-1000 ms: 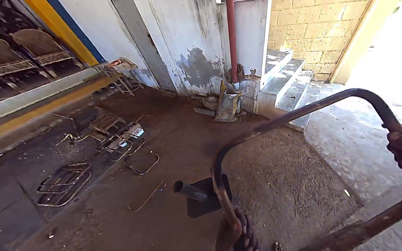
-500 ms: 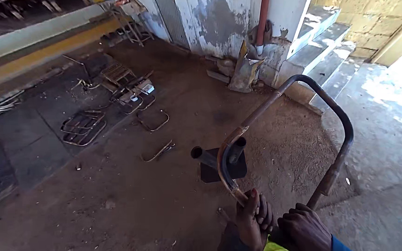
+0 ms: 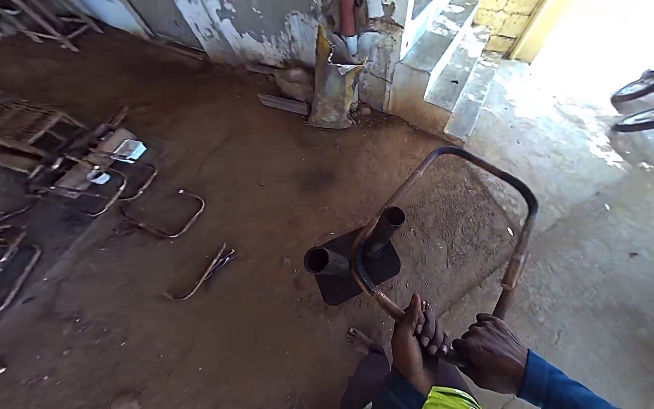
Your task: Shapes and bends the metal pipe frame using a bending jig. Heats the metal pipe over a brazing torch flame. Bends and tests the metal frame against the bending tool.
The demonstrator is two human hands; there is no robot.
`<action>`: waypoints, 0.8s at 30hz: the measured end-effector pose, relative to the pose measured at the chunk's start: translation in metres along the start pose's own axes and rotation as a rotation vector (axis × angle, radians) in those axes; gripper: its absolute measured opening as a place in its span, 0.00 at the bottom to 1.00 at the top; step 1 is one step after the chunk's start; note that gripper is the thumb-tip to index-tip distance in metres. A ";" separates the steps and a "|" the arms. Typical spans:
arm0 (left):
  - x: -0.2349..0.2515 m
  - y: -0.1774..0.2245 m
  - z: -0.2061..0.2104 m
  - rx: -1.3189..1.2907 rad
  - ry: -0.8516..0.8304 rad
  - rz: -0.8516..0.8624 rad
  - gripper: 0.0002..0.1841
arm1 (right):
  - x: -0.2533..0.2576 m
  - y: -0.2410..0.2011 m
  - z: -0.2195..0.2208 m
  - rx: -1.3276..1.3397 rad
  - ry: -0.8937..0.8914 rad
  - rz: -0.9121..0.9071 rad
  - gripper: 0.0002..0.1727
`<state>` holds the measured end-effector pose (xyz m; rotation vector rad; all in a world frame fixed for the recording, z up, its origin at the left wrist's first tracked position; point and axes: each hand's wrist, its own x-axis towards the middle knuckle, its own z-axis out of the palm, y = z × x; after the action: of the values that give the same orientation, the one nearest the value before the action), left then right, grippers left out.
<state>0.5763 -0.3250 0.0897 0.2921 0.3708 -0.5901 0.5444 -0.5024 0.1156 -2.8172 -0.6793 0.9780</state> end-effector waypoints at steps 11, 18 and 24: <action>-0.014 0.012 -0.004 0.044 0.034 -0.051 0.29 | -0.001 -0.022 0.033 -0.049 0.392 -0.041 0.19; -0.008 0.053 0.065 0.916 -0.313 0.919 0.26 | -0.055 0.057 -0.103 0.228 1.129 -0.377 0.17; -0.002 0.061 0.126 1.257 -0.344 1.327 0.39 | -0.183 0.149 -0.184 0.428 1.941 -0.222 0.12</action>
<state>0.6431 -0.3219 0.2128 1.4645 -0.6020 0.5417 0.5850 -0.7041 0.3331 -1.8471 -0.2891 -1.3737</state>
